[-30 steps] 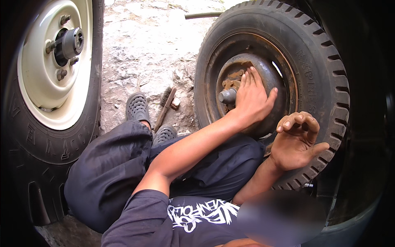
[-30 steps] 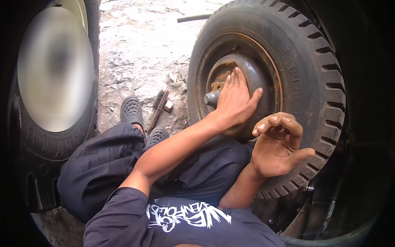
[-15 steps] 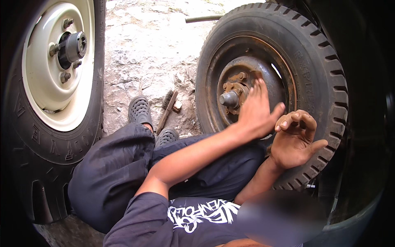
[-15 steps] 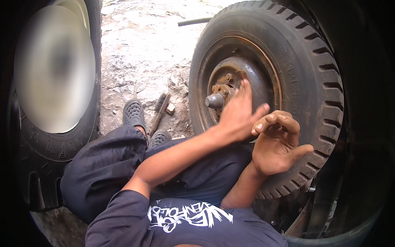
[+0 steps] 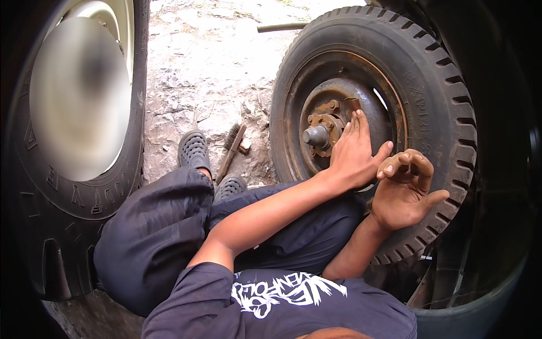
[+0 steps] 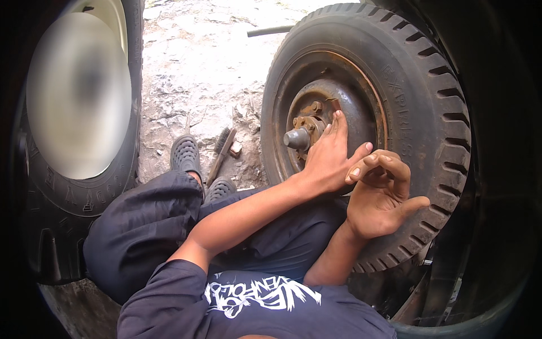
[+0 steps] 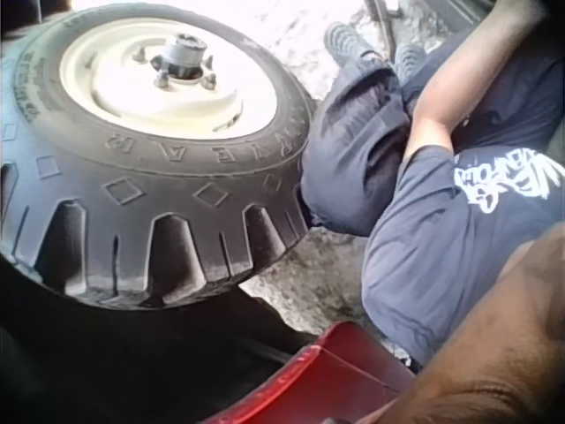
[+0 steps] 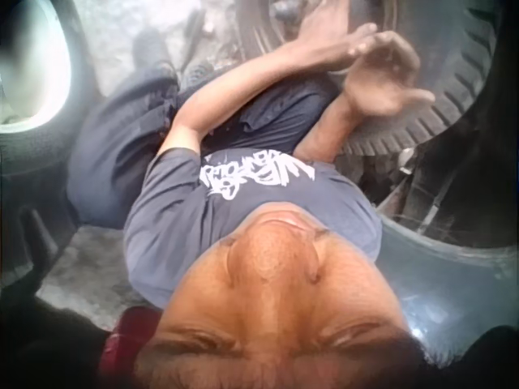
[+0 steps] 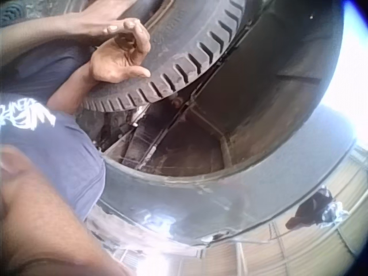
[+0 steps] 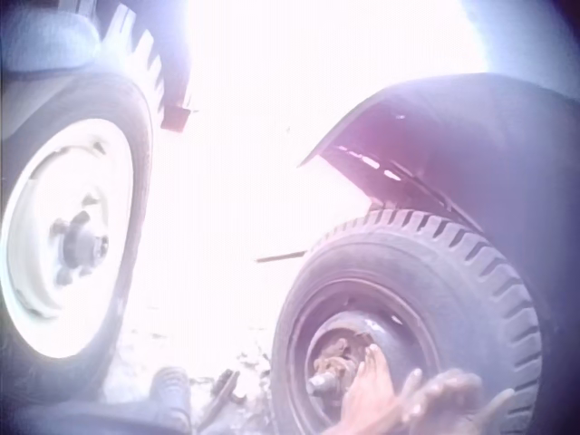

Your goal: The person sits between the vehicle's wheels and scrubs the inner rim and hub of a tire with a wire brush, then wipes the area with a cloth. The person repeats this process on the same wheel throughout the clip.

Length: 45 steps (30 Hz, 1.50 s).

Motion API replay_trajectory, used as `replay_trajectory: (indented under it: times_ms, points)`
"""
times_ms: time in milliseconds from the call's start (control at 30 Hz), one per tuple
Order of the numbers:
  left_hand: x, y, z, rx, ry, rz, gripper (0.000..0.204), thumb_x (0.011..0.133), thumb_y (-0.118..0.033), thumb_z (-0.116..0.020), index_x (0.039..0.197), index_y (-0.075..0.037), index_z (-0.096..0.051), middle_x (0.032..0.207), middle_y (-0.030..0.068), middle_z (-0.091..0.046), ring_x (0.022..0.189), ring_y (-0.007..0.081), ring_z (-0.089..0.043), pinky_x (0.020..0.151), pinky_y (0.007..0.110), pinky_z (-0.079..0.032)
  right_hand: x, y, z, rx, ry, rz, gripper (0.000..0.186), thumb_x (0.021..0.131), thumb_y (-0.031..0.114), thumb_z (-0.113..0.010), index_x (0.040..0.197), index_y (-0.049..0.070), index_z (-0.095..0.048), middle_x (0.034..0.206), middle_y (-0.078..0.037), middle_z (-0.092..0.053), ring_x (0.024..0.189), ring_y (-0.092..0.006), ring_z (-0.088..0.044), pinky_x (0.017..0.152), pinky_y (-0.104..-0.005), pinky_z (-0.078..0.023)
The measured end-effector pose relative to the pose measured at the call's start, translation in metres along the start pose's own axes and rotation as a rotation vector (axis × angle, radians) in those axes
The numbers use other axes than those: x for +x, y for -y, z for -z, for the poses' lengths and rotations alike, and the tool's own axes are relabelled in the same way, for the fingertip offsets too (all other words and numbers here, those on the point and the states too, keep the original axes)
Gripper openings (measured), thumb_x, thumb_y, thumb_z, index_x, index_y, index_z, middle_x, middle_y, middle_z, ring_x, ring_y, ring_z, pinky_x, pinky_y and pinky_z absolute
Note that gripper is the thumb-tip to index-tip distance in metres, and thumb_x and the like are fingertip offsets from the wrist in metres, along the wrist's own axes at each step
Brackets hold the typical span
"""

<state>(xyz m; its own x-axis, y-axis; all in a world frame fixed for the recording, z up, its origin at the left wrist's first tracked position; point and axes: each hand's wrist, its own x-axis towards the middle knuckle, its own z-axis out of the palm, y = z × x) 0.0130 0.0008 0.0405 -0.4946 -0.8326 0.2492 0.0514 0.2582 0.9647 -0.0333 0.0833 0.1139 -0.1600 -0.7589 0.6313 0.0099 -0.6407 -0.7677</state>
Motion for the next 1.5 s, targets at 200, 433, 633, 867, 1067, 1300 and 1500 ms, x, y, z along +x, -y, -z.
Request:
replay_trajectory:
  times_ms: [200,433,633,867,1067,1300,1500]
  points:
    - [0.039,0.013,0.020,-0.102,-0.068,0.163,0.104,0.100,-0.061,-0.050,0.154,0.021,-0.017,0.154,0.0436,-0.033,0.146,0.0496,-0.038,0.122,0.045,-0.033,0.003,0.000,-0.002,-0.004,0.048,-0.012,0.088,0.104,0.072,-0.029,0.134,-0.004,-0.061,0.120,-0.020,-0.067,0.086,-0.0284,-0.063,0.071,-0.0387,-0.052]
    - [0.004,-0.004,0.003,-0.030,0.005,0.011,0.105,0.099,-0.063,-0.049,0.154,0.020,-0.015,0.152,0.0450,-0.035,0.143,0.0545,-0.038,0.120,0.048,-0.034,0.001,-0.002,-0.007,-0.051,-0.017,0.052,0.097,0.104,0.072,-0.013,0.126,-0.009,-0.062,0.108,-0.022,-0.066,0.080,-0.0242,-0.065,0.074,-0.0336,-0.053]
    - [0.042,0.012,0.021,-0.090,-0.138,0.114,0.097,0.100,-0.057,-0.049,0.149,0.023,-0.027,0.109,0.0388,-0.067,0.107,0.0554,-0.064,0.099,0.051,-0.049,0.008,-0.004,0.002,-0.024,0.174,0.075,0.095,0.102,0.075,-0.023,0.136,-0.006,-0.058,0.121,-0.025,-0.063,0.088,-0.0277,-0.063,0.074,-0.0388,-0.052]
    - [-0.008,0.008,-0.015,-0.020,0.001,-0.096,0.097,0.099,-0.053,-0.055,0.151,0.022,-0.022,0.140,0.0485,-0.045,0.133,0.0552,-0.050,0.114,0.051,-0.041,0.001,0.004,-0.003,-0.081,0.208,0.221,0.098,0.102,0.075,-0.018,0.127,-0.010,-0.060,0.113,-0.025,-0.063,0.083,-0.0263,-0.064,0.081,-0.0373,-0.052]
    - [0.032,0.052,-0.010,0.130,-0.002,-0.028,0.092,0.099,-0.049,-0.054,0.152,0.021,-0.025,0.136,0.0468,-0.051,0.131,0.0535,-0.053,0.113,0.049,-0.039,-0.008,0.042,-0.011,-0.488,0.114,0.349,0.080,0.107,0.062,-0.032,0.124,-0.010,-0.063,0.111,-0.024,-0.066,0.087,-0.0252,-0.066,0.079,-0.0346,-0.053]
    - [0.023,0.000,-0.005,-0.028,-0.054,0.069,0.056,0.100,-0.036,-0.049,0.133,0.008,-0.059,0.128,0.0368,-0.062,0.129,0.0494,-0.054,0.108,0.048,-0.039,-0.026,0.136,0.005,-1.380,-0.007,0.473,0.020,0.095,0.015,-0.068,0.107,0.002,-0.077,0.107,-0.012,-0.075,0.106,-0.0270,-0.070,0.094,-0.0360,-0.053]
    - [0.013,0.003,-0.001,-0.334,-0.030,0.143,0.055,0.100,-0.035,-0.050,0.127,0.012,-0.060,0.115,0.0316,-0.069,0.106,0.0417,-0.065,0.095,0.042,-0.046,-0.017,0.137,0.026,-1.470,-0.073,0.441,0.032,0.093,0.022,-0.073,0.120,0.006,-0.074,0.125,-0.013,-0.069,0.119,-0.0318,-0.065,0.103,-0.0412,-0.050]
